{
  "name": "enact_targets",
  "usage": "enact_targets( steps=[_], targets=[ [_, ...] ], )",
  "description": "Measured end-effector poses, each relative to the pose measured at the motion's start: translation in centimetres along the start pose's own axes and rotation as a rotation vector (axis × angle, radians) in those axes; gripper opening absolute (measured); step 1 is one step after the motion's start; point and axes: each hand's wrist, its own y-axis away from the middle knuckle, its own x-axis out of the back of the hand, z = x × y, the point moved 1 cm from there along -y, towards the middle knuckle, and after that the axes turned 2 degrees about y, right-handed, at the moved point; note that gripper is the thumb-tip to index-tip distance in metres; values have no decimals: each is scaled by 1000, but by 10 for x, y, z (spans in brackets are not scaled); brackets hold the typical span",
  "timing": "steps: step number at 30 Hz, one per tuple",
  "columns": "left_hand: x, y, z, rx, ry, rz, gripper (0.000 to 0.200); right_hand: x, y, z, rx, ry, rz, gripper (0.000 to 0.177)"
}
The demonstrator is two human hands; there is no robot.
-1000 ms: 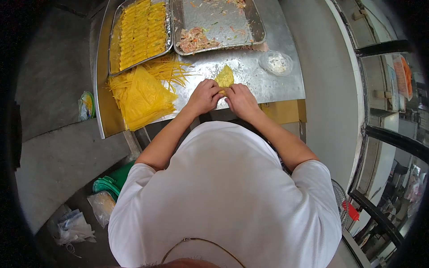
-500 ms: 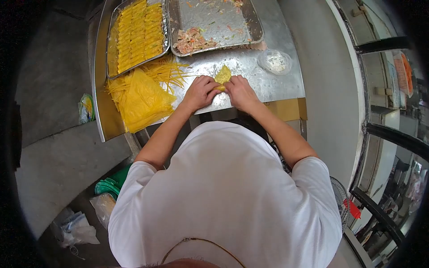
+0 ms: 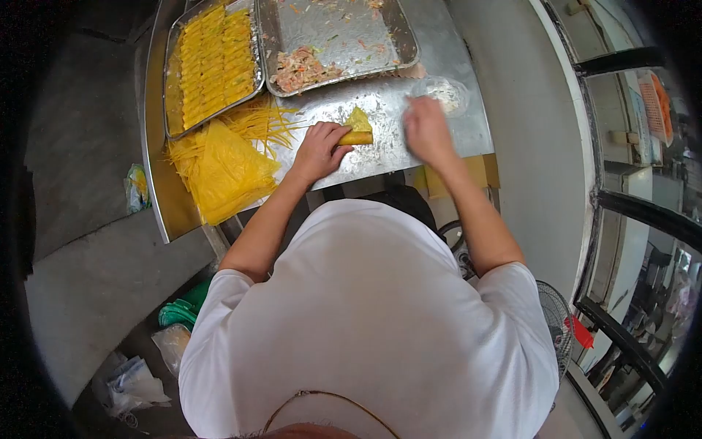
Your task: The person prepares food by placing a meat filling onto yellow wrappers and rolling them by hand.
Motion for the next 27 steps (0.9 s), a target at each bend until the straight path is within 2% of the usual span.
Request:
enact_targets(
  steps=[3, 5, 7, 9, 12, 15, 19, 22, 24, 27],
  targets=[
    [-2, 0, -2, 2, 16, -6, 39, 43, -7, 44, -102, 116, 56, 36],
    [-3, -1, -1, -27, 29, 35, 36, 65, -10, 63, -285, 266, -15, 41],
    [-3, 0, -1, -13, 6, 44, 36, 71, -6, 75, -257, 314, 21, 45],
    [-4, 0, 0, -19, 11, 40, 36, 72, -4, 66, -212, 328, -133, 50],
    [-3, 0, 0, -16, -9, 36, 38, 55, -3, 65, -157, 454, -233, 52],
    [-3, 0, 0, -12, -10, 37, 38, 48, -8, 54, -170, 610, -294, 61],
    [-2, -1, 0, -6, -23, 50, 40, 44, -12, 66, -121, 676, -349, 60],
    [-3, 3, 0, -2, 5, 70, 44, 50, -15, 85, -158, 479, -291, 52],
    [-2, 5, 0, 13, 11, 72, 44, 54, -20, 87, -376, -3, -169, 61],
    [-5, 7, -5, 7, 17, 86, 42, 48, -35, 37, -286, -208, -276, 69]
  ],
)
